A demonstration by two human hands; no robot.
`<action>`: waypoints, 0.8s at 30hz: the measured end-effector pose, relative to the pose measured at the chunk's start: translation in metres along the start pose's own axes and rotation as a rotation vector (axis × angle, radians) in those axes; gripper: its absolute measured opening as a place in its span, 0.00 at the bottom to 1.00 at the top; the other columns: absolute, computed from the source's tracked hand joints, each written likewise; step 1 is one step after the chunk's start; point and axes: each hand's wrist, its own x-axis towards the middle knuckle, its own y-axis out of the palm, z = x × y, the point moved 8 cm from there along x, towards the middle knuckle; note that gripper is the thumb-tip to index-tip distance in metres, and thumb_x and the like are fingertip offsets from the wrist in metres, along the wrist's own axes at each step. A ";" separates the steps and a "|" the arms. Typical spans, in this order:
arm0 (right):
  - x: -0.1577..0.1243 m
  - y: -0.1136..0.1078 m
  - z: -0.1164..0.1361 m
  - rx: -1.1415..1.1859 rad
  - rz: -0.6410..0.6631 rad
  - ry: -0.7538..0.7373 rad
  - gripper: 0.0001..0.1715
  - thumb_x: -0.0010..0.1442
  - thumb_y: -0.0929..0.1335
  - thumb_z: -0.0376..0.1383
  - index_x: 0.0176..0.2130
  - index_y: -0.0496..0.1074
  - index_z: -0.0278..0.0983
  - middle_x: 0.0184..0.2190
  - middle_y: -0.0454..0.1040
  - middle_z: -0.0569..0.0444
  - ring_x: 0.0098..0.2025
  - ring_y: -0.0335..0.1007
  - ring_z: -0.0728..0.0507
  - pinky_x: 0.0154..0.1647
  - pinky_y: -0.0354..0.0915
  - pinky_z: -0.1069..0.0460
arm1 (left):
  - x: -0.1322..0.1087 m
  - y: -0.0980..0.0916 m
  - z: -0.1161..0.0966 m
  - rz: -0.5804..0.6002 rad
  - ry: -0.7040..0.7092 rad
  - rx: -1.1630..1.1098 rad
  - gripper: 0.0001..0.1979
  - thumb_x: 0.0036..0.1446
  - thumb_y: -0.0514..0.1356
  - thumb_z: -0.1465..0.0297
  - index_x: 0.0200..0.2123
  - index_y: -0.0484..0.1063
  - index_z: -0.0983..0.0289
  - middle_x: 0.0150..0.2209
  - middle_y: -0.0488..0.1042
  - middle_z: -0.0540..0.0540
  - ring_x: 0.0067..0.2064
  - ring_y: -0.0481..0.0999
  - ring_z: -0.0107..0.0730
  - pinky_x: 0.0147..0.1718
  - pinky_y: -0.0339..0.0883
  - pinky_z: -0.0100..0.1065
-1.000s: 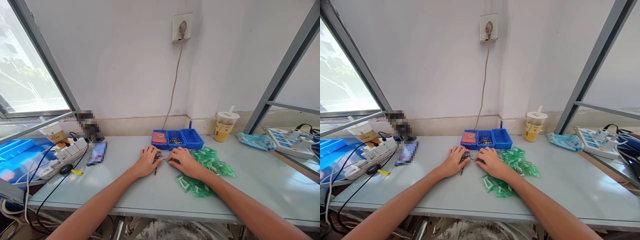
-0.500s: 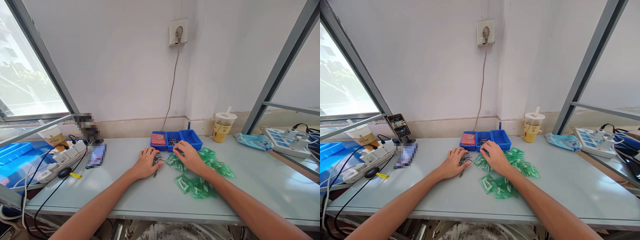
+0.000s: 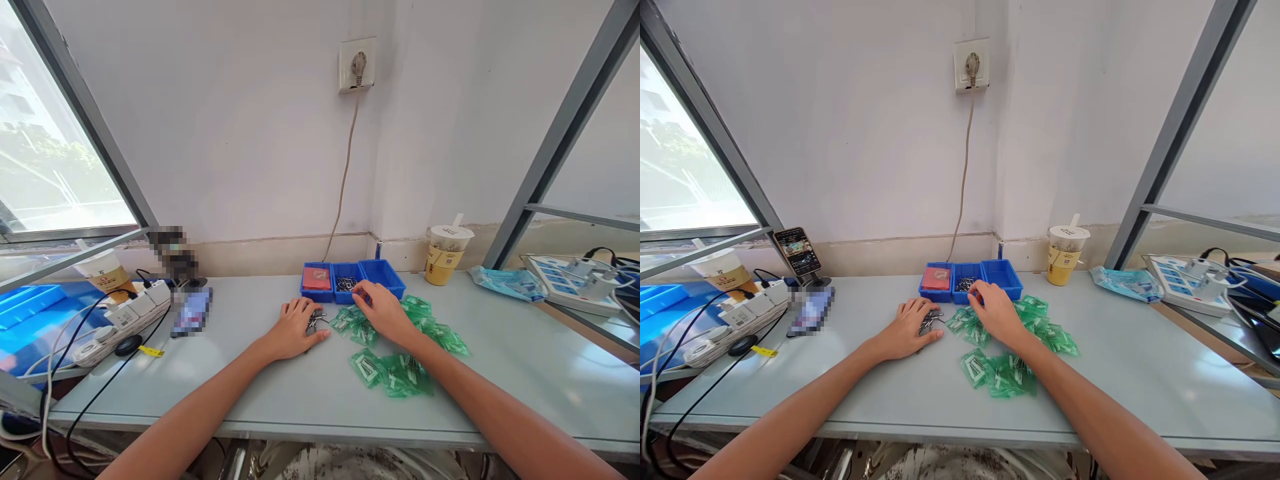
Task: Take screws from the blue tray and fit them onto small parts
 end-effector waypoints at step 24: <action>-0.015 0.028 0.024 -0.111 0.244 -0.207 0.20 0.67 0.70 0.49 0.54 0.75 0.44 0.49 0.75 0.46 0.51 0.67 0.34 0.50 0.61 0.40 | 0.006 -0.001 -0.001 -0.038 0.078 -0.067 0.11 0.73 0.54 0.62 0.51 0.71 0.58 0.50 0.75 0.54 0.51 0.72 0.40 0.50 0.60 0.40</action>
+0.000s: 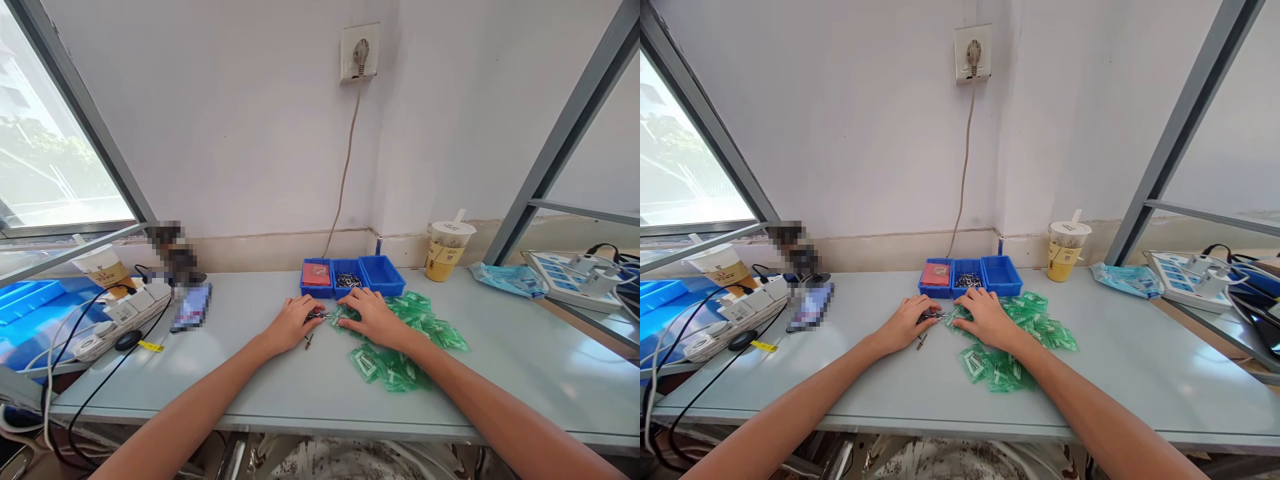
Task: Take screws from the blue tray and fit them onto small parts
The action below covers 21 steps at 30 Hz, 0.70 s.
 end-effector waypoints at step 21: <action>0.009 0.014 0.024 -0.016 0.021 -0.082 0.10 0.73 0.63 0.35 0.40 0.72 0.40 0.38 0.74 0.53 0.41 0.67 0.41 0.43 0.55 0.47 | 0.002 0.003 -0.002 -0.029 0.024 -0.045 0.08 0.73 0.55 0.64 0.48 0.72 0.58 0.47 0.77 0.54 0.49 0.73 0.39 0.49 0.62 0.41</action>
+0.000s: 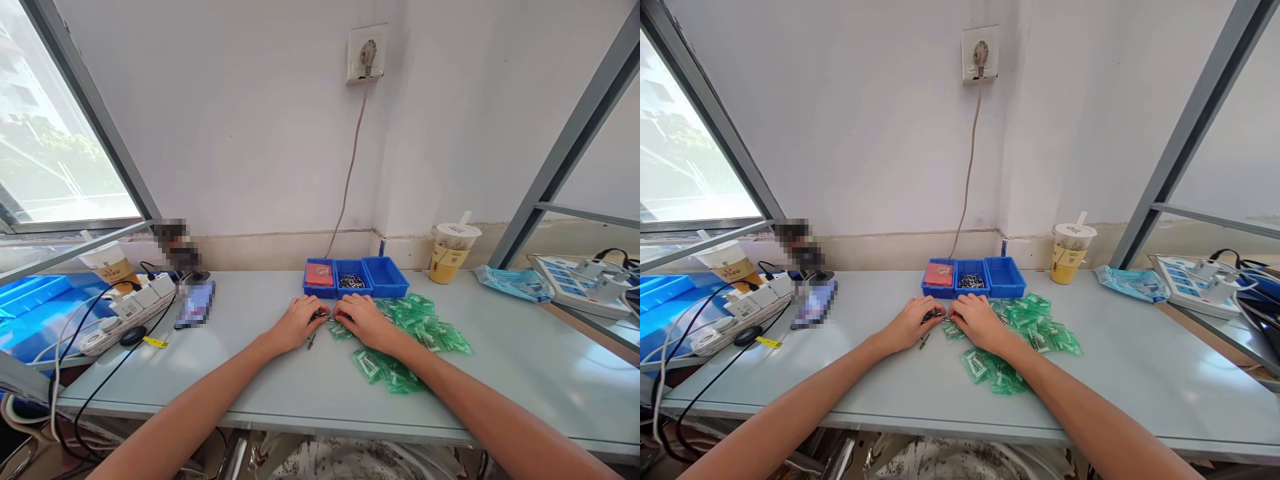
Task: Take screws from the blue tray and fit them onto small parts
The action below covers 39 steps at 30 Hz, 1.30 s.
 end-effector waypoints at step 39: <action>-0.007 -0.007 -0.039 1.413 -0.150 0.397 0.20 0.63 0.72 0.53 0.41 0.73 0.39 0.32 0.69 0.57 0.29 0.64 0.49 0.34 0.66 0.51 | 0.000 -0.012 0.003 -0.098 -0.055 0.004 0.08 0.72 0.56 0.63 0.47 0.72 0.59 0.46 0.76 0.53 0.49 0.73 0.40 0.48 0.61 0.41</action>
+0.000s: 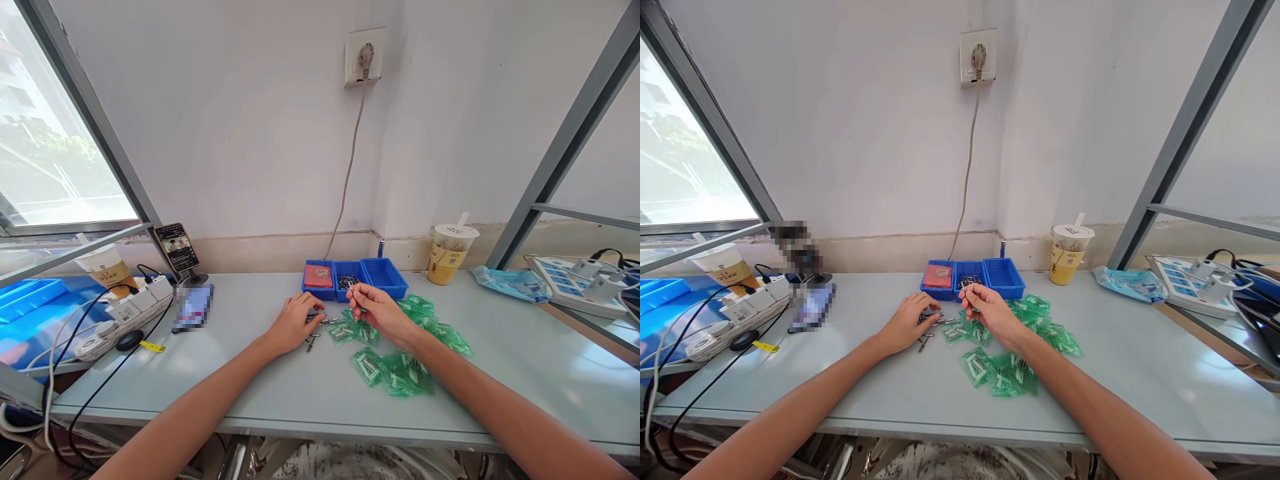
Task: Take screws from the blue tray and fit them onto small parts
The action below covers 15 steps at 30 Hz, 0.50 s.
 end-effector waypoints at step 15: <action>-0.006 -0.003 0.025 -0.623 -0.160 -0.275 0.09 0.65 0.71 0.43 0.38 0.73 0.40 0.33 0.72 0.55 0.35 0.68 0.45 0.36 0.64 0.50 | 0.000 -0.005 -0.003 -0.019 -0.007 0.000 0.06 0.71 0.57 0.65 0.44 0.73 0.59 0.45 0.76 0.52 0.48 0.72 0.39 0.47 0.60 0.41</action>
